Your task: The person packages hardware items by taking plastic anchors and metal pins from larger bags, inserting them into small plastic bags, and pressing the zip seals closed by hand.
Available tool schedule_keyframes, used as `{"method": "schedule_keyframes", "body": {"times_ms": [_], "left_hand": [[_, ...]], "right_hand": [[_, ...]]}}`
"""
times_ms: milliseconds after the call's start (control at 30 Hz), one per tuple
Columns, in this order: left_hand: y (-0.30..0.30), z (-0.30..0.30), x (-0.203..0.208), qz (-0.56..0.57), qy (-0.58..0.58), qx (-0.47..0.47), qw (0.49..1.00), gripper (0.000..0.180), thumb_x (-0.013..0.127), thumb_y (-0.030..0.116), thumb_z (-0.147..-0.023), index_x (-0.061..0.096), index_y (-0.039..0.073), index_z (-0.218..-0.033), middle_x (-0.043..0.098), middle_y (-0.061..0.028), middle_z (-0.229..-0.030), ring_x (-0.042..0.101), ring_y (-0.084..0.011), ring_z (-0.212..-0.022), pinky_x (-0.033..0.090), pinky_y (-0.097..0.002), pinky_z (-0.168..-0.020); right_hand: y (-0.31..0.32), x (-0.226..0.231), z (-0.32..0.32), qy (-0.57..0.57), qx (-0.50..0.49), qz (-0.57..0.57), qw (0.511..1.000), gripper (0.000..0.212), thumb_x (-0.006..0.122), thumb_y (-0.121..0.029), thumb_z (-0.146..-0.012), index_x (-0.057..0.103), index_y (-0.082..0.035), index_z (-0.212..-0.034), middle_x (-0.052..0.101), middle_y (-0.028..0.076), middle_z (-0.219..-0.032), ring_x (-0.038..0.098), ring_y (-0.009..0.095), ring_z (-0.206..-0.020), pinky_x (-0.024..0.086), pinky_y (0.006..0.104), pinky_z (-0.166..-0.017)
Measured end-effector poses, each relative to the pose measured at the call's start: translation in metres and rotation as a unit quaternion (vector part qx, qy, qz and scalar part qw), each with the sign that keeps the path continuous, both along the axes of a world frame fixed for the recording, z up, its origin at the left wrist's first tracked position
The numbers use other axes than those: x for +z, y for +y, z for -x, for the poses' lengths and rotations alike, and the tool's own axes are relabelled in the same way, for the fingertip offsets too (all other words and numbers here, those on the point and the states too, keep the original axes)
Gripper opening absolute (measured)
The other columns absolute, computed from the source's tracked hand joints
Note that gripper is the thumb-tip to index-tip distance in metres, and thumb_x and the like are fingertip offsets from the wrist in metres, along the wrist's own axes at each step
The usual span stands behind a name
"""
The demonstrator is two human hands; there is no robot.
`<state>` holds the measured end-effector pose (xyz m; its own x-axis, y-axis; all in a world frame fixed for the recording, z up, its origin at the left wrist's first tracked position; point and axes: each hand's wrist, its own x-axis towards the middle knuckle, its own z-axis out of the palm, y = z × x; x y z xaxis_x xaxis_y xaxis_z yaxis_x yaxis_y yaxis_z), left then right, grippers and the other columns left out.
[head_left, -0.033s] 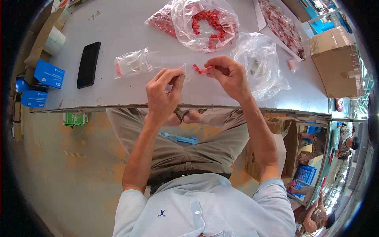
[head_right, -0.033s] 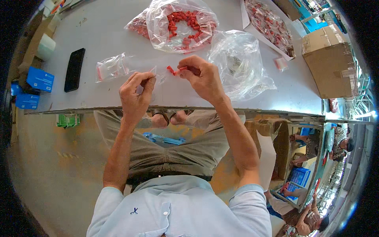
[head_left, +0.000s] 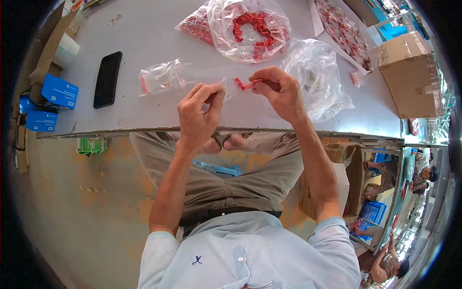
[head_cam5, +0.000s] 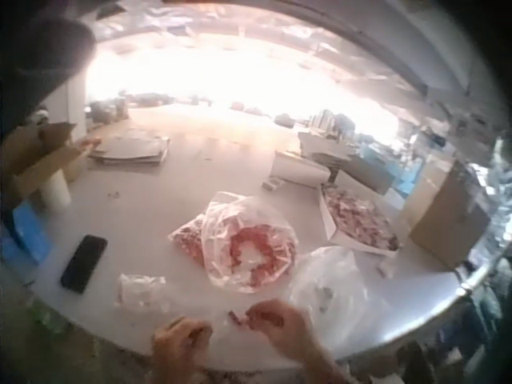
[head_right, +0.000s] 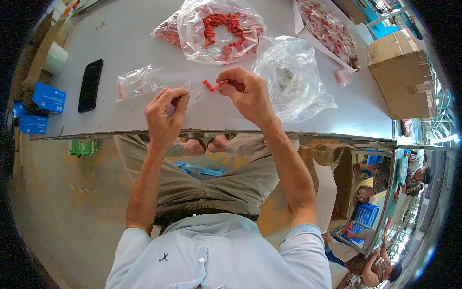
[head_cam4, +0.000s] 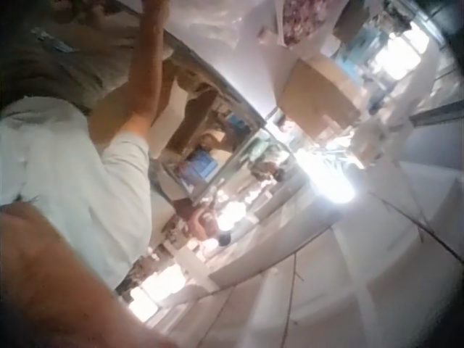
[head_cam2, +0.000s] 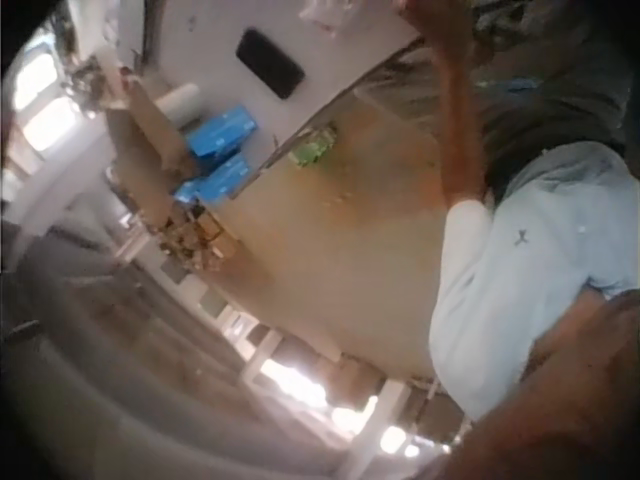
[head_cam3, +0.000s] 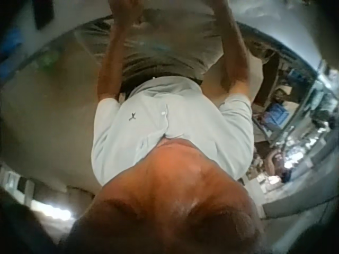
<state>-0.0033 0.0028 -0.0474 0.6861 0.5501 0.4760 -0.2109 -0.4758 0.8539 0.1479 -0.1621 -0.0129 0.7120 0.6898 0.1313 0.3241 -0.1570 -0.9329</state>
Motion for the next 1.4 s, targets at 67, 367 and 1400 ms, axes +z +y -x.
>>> {"method": "schedule_keyframes", "body": {"times_ms": [67, 367, 1400], "left_hand": [[-0.001, -0.001, 0.000, -0.008, 0.002, 0.001, 1.000, 0.012, 0.075, -0.001, -0.090, 0.074, -0.001, -0.102, 0.069, -0.0057, -0.084, 0.063, -0.0116, -0.072, 0.052, -0.0273, -0.067], [-0.011, -0.007, -0.006, -0.173, 0.021, 0.041, 0.984, 0.013, 0.074, -0.001, -0.089, 0.073, 0.001, -0.101, 0.069, -0.0107, -0.085, 0.067, -0.0241, -0.072, 0.055, -0.0353, -0.067], [-0.007, -0.004, 0.000, -0.080, -0.007, 0.058, 0.995, 0.014, 0.075, 0.000, -0.090, 0.075, 0.000, -0.104, 0.071, -0.0108, -0.088, 0.067, -0.0197, -0.075, 0.055, -0.0314, -0.071]], "right_hand": [[0.000, 0.004, 0.000, 0.028, -0.010, -0.035, 0.999, 0.012, 0.073, -0.001, -0.095, 0.071, 0.003, -0.106, 0.077, 0.011, -0.095, 0.074, 0.014, -0.088, 0.062, 0.0301, -0.079], [0.003, 0.012, 0.021, 0.016, 0.007, -0.034, 0.999, 0.017, 0.078, -0.014, -0.096, 0.067, -0.001, -0.097, 0.067, 0.001, -0.074, 0.057, 0.004, -0.059, 0.046, 0.0216, -0.051], [0.009, 0.032, 0.001, -0.046, -0.040, -0.052, 0.997, 0.012, 0.075, -0.004, -0.093, 0.070, 0.001, -0.103, 0.070, 0.002, -0.076, 0.064, 0.007, -0.070, 0.054, 0.0246, -0.064]]}}
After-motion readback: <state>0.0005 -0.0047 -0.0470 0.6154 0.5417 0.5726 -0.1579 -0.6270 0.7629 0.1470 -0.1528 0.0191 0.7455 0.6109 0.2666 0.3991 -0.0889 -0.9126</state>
